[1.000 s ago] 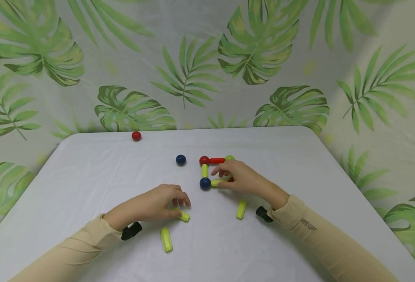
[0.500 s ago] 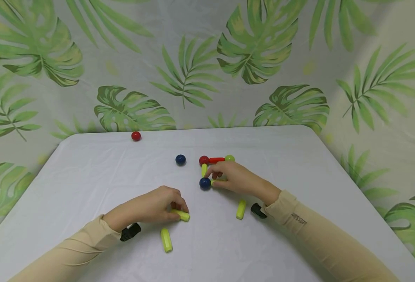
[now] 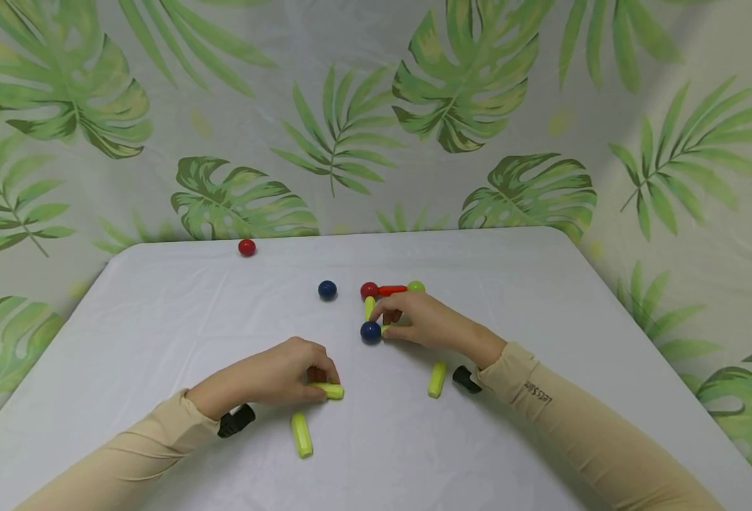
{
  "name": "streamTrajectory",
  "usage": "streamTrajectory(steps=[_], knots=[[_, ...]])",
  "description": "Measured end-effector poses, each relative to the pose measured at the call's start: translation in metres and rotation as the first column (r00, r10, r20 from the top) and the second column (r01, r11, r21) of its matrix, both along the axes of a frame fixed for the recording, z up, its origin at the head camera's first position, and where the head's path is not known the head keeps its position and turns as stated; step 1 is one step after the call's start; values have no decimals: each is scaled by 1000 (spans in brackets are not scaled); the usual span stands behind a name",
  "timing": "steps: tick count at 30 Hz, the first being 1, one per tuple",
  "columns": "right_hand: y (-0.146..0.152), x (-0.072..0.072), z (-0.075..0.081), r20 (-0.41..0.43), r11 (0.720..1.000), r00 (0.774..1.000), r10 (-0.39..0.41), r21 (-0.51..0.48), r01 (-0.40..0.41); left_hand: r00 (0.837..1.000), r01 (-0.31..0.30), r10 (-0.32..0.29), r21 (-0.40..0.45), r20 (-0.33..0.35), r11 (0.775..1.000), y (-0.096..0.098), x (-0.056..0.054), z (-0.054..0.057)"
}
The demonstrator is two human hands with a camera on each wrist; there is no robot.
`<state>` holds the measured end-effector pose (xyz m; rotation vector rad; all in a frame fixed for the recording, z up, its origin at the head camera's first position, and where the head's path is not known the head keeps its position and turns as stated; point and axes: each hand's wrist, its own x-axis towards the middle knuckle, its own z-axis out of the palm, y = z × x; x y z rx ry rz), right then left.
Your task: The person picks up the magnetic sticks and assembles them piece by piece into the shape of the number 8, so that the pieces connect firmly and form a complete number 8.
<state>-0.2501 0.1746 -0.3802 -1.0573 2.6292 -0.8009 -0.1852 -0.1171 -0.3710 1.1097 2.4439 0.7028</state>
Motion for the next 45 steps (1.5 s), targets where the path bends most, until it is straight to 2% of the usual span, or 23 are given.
streamTrajectory(steps=[7, 13, 19, 24, 28, 33, 45], knots=[[2, -2, -1, 8, 1000, 1000, 9, -19, -9, 999, -25, 22, 48, 50, 999, 4, -5, -7], [3, -4, 2, 16, 999, 1000, 17, -31, -16, 993, -90, 84, 68, 85, 994, 13, -14, -5], [2, -5, 4, 16, 999, 1000, 14, -37, -14, 975, -168, 150, 102, 163, 981, 21, -22, -8], [0, -7, 2, 14, 1000, 1000, 4, -25, -3, 947, -256, 229, 97, 225, 962, 27, -25, -11], [0, -9, -1, 15, 1000, 1000, 4, -19, -4, 911, -334, 295, 94, 290, 938, 31, -26, -15], [-1, -9, -1, 17, 1000, 1000, 13, -21, -12, 855, -424, 363, 96, 372, 901, 35, -27, -19], [-2, -12, -2, 26, 1000, 1000, 0, 10, 0, 718, -565, 409, 128, 562, 815, 42, -28, -21]])
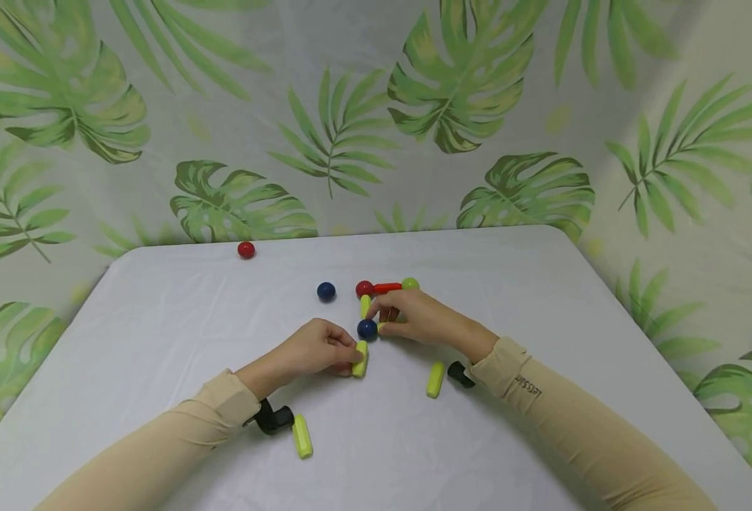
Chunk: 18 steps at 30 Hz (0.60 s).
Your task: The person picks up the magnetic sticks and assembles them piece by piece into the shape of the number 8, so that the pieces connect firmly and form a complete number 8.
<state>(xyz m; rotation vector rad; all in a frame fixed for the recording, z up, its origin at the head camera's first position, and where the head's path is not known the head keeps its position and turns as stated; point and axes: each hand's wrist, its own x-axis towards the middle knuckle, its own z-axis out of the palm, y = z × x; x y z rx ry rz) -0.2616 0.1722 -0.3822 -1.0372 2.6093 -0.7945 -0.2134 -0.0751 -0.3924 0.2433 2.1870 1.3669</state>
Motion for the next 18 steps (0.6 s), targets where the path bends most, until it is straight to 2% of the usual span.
streamTrajectory(steps=[18], knots=[[-1, 1, 0, 10, 1000, 1000, -8, 10, 8, 988, -124, 118, 57, 99, 991, 16, 0, 1]])
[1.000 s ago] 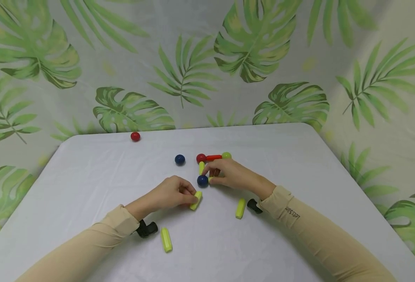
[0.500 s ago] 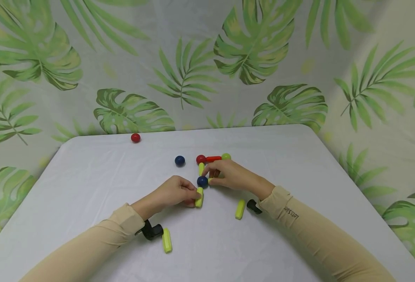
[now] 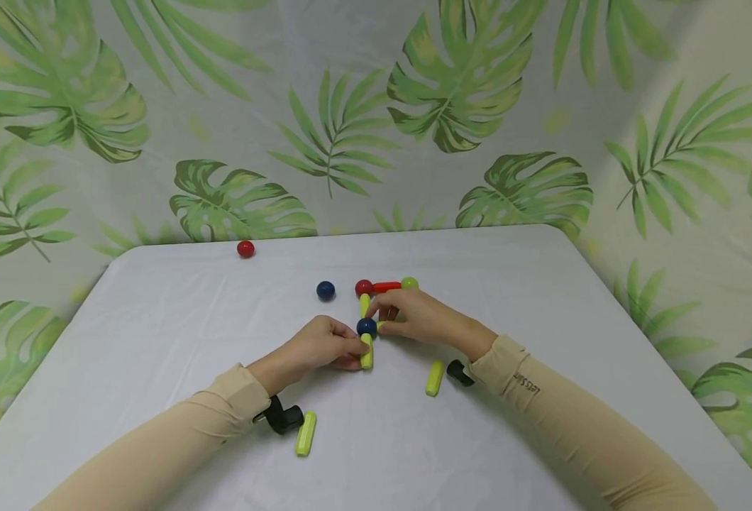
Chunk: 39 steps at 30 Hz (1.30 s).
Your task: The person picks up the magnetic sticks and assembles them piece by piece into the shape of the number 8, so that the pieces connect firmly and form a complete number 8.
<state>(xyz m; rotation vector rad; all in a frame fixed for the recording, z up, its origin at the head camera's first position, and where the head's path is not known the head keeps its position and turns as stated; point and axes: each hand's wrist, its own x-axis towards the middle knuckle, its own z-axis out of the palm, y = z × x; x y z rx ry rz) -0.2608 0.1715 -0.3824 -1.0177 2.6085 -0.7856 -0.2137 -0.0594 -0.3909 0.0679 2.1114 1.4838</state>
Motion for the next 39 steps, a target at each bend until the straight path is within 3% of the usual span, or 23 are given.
streamTrajectory(steps=[30, 39], knots=[[2, 0, 0, 2, 1000, 1000, 12, -7, -12, 996, 13, -17, 51, 85, 999, 0, -3, -1], [1, 0, 0, -18, 1000, 1000, 0, 8, 0, 996, 61, -65, 56, 57, 997, 0, -3, 1]])
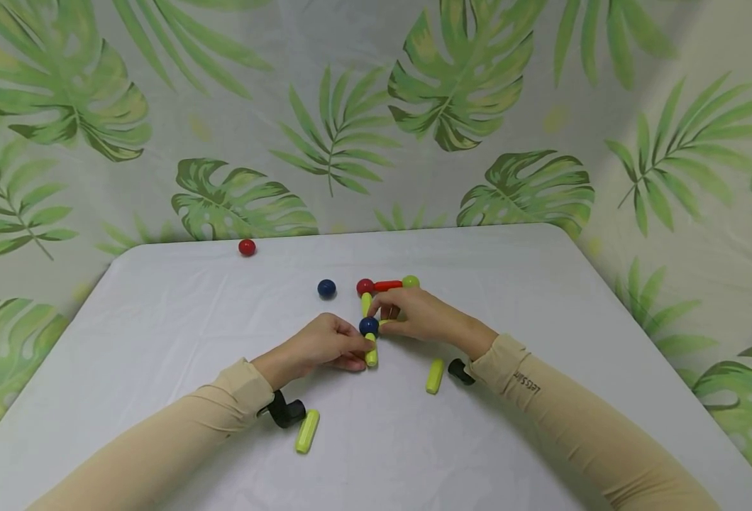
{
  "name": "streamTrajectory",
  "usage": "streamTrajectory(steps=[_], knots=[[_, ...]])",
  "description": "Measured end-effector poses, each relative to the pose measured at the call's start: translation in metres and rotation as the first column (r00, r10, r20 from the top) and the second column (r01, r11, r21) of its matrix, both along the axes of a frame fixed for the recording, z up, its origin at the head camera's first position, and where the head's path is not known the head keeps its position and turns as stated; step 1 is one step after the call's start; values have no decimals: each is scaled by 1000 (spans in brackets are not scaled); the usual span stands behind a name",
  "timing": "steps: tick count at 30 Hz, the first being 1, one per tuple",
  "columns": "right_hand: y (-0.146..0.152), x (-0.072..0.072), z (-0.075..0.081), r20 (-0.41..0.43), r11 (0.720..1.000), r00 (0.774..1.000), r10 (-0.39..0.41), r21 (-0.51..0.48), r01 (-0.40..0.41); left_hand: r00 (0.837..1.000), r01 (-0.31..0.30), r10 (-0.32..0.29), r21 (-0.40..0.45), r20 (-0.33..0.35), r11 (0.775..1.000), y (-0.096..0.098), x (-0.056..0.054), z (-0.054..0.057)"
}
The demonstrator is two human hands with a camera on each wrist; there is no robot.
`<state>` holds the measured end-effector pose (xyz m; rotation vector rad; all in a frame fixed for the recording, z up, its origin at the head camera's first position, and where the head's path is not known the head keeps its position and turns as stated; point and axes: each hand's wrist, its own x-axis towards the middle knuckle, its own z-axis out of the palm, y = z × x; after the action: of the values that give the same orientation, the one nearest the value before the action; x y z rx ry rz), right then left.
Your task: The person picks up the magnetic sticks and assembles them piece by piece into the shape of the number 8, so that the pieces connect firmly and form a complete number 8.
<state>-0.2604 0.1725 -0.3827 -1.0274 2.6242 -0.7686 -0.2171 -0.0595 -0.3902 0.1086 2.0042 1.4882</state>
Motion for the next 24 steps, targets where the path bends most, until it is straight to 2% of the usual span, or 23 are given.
streamTrajectory(steps=[8, 15, 17, 20, 22, 24], knots=[[-1, 1, 3, 5, 1000, 1000, -12, 16, 12, 991, 64, -75, -99, -114, 993, -17, -8, 6], [1, -2, 7, 47, 1000, 999, -7, 6, 7, 965, 120, -158, -180, -211, 976, -48, -29, 26], [1, -4, 6, 47, 1000, 999, 13, -3, -13, 957, 100, -152, -210, -248, 973, -59, -37, 33], [0, -5, 6, 42, 999, 998, 44, -10, -43, 938, 32, -126, -280, -323, 959, -76, -49, 44], [-1, -5, 5, 42, 998, 998, 56, -13, -55, 921, -29, -103, -329, -376, 944, -87, -58, 50], [-2, -4, 5, 40, 998, 997, 61, -15, -61, 901, -96, -84, -384, -427, 918, -99, -66, 55]])
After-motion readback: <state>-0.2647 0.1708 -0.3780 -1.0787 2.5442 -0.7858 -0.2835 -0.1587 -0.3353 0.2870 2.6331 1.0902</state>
